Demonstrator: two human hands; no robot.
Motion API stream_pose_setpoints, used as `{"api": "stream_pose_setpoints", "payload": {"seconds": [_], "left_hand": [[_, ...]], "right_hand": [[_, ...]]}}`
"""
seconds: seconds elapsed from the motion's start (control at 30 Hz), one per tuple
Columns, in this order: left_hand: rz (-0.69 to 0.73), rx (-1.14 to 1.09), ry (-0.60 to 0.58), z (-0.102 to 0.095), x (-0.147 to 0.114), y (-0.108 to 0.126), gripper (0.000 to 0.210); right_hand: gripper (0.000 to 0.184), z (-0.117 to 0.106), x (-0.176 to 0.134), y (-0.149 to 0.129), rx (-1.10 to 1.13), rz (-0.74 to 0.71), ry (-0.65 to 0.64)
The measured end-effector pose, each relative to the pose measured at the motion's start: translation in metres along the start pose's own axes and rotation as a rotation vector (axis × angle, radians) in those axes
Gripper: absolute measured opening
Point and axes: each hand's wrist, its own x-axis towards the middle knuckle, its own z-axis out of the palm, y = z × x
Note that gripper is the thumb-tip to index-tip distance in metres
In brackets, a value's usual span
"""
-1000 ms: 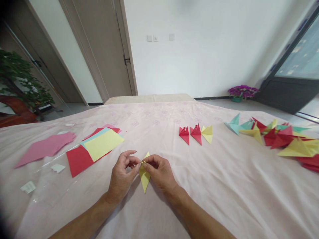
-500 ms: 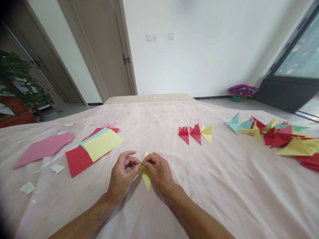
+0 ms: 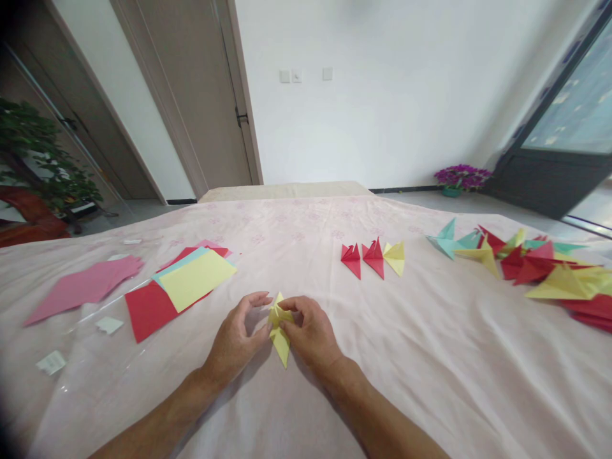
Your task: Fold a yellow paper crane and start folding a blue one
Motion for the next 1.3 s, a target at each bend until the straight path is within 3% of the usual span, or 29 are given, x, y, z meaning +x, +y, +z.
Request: {"api": "stream_pose_setpoints", "payload": {"seconds": [0.23,0.33,0.5,0.7,0.97,1.3], "left_hand": [[0.110,0.319,-0.267,0.000,0.001,-0.007,0.057],[0.116,0.415,-0.328,-0.001,0.001,-0.007,0.056],[0.130,0.412,-0.285,-0.001,0.002,-0.008,0.050],[0.069,0.120,-0.059,0.001,0.005,-0.008,0.019],[0.086,0.124,-0.070,0.001,0.004,0.004,0.014],[0.179,0.191,-0.067,0.000,0.005,0.003,0.018]], "right_hand": [[0.027,-0.012,0.000,-0.001,-0.268,-0.172,-0.026],[0.021,-0.015,0.000,-0.001,-0.346,-0.208,-0.060],[0.014,-0.017,-0.001,-0.001,-0.414,-0.233,-0.103],[0.012,-0.014,-0.001,-0.004,-0.405,-0.220,-0.061],[0.015,-0.006,0.004,-0.007,-0.326,-0.321,0.098],[0.008,0.004,0.007,-0.001,-0.213,-0.334,0.144]]}}
